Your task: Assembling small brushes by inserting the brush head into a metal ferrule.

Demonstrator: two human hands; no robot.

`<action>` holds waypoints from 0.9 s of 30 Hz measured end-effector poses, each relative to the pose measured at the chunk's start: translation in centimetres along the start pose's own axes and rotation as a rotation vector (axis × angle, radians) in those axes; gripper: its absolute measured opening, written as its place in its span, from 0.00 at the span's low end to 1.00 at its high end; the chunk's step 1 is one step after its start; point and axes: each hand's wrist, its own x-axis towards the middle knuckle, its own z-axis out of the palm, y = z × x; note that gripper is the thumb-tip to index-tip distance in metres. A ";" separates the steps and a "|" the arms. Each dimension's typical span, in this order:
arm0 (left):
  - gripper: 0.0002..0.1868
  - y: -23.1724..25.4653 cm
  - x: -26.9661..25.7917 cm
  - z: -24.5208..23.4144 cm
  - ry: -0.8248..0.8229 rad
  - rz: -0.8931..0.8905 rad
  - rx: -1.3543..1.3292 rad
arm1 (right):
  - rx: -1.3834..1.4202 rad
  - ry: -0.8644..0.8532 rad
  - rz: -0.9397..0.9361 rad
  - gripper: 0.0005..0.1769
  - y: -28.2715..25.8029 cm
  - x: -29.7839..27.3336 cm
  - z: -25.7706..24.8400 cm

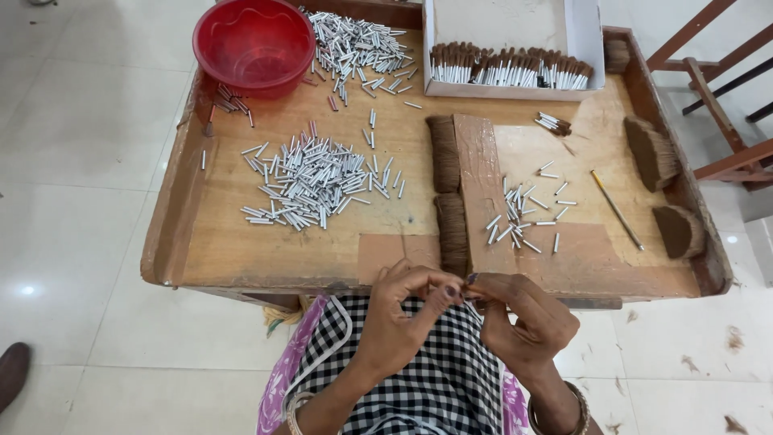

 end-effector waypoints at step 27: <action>0.04 -0.9 1.2 -1.6 0.153 0.180 0.501 | 0.382 -0.019 0.224 0.11 1.9 -1.5 2.8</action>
